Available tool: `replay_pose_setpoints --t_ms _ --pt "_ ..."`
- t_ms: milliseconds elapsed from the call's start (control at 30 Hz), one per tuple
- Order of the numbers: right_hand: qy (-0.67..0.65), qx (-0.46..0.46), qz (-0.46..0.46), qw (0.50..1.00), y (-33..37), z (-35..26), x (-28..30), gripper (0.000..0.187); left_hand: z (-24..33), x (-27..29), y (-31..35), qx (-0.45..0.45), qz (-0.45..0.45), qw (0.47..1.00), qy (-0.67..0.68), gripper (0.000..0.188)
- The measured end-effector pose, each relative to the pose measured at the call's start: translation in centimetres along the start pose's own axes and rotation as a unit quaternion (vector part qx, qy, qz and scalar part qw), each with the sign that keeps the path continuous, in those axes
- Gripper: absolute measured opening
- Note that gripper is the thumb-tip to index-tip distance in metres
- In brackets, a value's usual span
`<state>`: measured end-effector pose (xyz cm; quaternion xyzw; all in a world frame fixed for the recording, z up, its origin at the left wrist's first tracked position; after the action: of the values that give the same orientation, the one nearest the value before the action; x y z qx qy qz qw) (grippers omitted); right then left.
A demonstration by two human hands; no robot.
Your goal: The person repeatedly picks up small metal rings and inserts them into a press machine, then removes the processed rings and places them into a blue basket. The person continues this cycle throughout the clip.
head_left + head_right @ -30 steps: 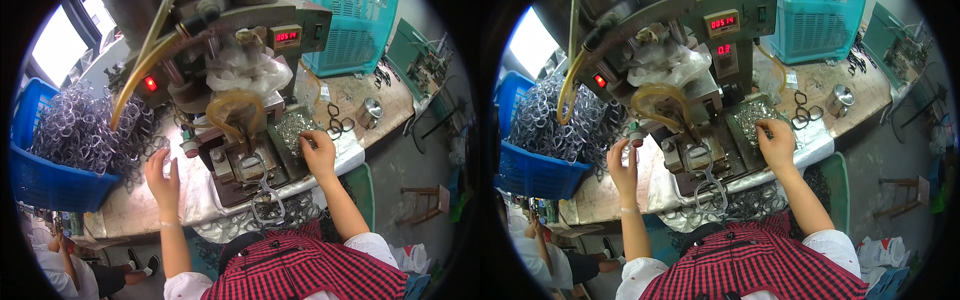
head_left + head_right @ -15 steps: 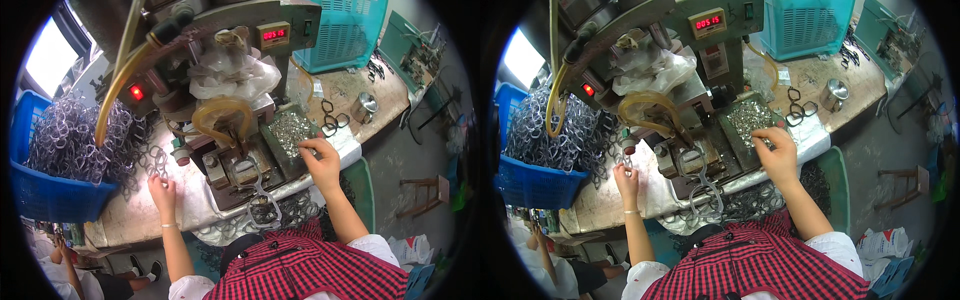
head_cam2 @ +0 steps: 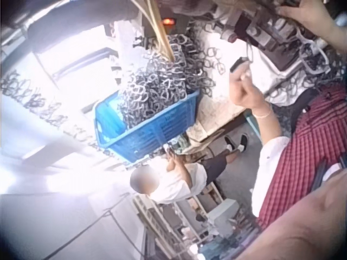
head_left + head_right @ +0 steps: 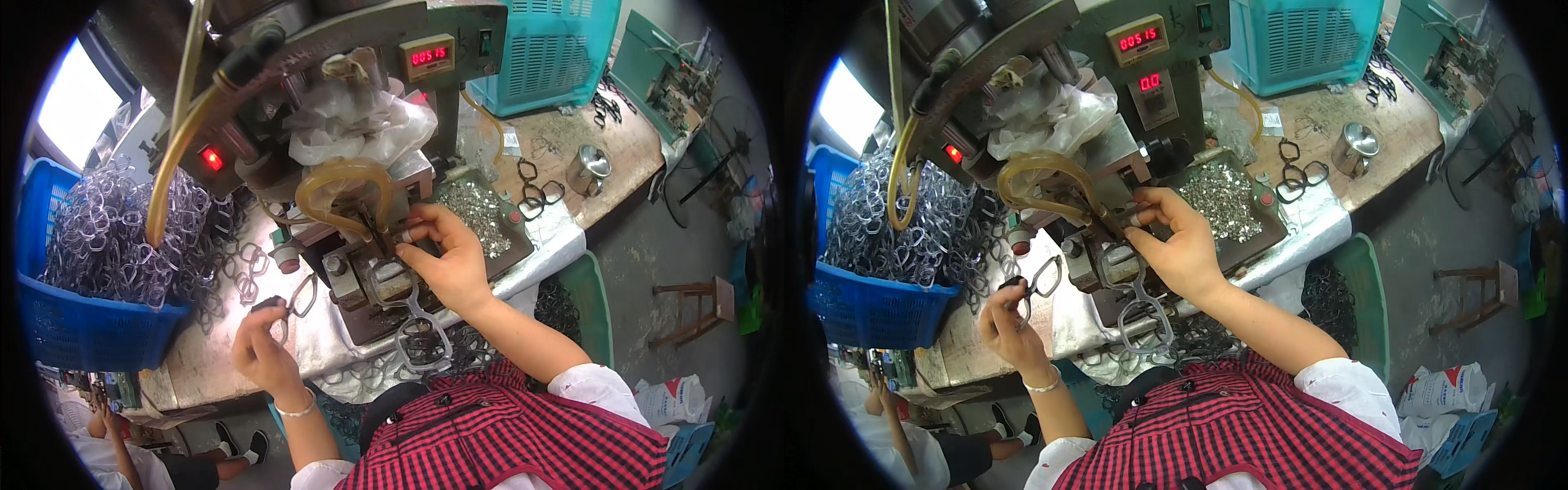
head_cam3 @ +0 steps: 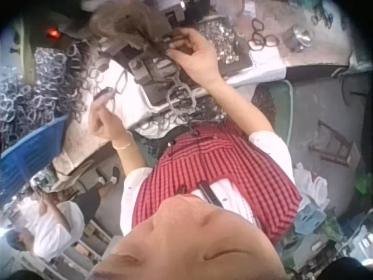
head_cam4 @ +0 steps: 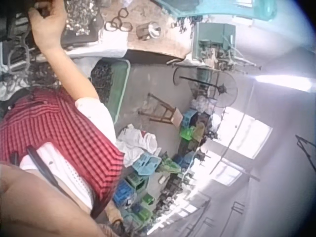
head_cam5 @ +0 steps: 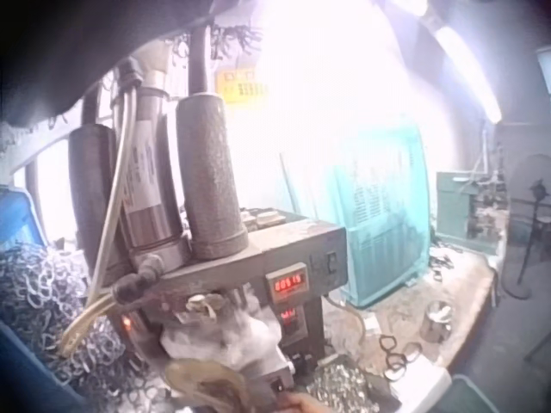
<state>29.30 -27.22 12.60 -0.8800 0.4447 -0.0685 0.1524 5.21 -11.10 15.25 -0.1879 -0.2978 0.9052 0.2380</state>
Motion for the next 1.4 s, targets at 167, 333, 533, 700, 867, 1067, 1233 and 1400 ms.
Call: replay_pose_setpoints --t_ms 167,333,533,700,867,1067,1233,1400 --pt "-0.052 -0.063 -0.023 0.996 0.0 -0.9 -1.1 0.046 10.9 -12.2 2.6 -0.316 -0.381 0.833 -0.248 0.046" --pt "-0.07 -0.051 -0.024 0.996 1.8 -3.3 -0.7 0.052 9.3 -17.2 4.8 -0.36 -0.462 0.786 -0.197 0.033" --pt "0.562 0.086 0.007 0.823 -1.0 3.7 7.0 0.027 7.4 -18.5 5.4 -0.33 -0.462 0.79 -0.233 0.028" --pt "0.554 0.089 0.058 0.826 0.2 6.4 10.1 0.018 6.8 -18.2 5.3 -0.313 -0.454 0.805 -0.218 0.033" --pt "0.545 0.153 0.085 0.82 0.1 5.1 9.3 0.012 7.1 -18.2 5.1 -0.314 -0.441 0.816 -0.205 0.037" --pt "0.309 0.039 0.169 0.935 0.7 5.7 12.1 0.011 5.1 -12.9 5.2 -0.251 -0.357 0.869 -0.234 0.025" --pt "-0.067 -0.104 0.248 0.961 1.9 10.1 13.2 0.013 -3.9 1.4 -3.8 -0.133 -0.082 0.894 -0.419 0.023" --pt "-0.003 -0.078 0.2 0.977 -0.7 10.0 8.7 0.013 -17.8 12.4 -10.6 0.052 -0.101 0.781 -0.614 0.026"
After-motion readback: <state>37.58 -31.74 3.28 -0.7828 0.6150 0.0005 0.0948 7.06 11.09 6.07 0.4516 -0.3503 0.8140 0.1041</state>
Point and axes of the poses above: each hand's wrist, its own y-axis away from the middle knuckle, its own x-axis out of the back of the hand, z = x × y, the point moved 8 cm from there along -y, towards the middle knuckle, and after that the axes turned 10 degrees about y, right-handed, at the moved point
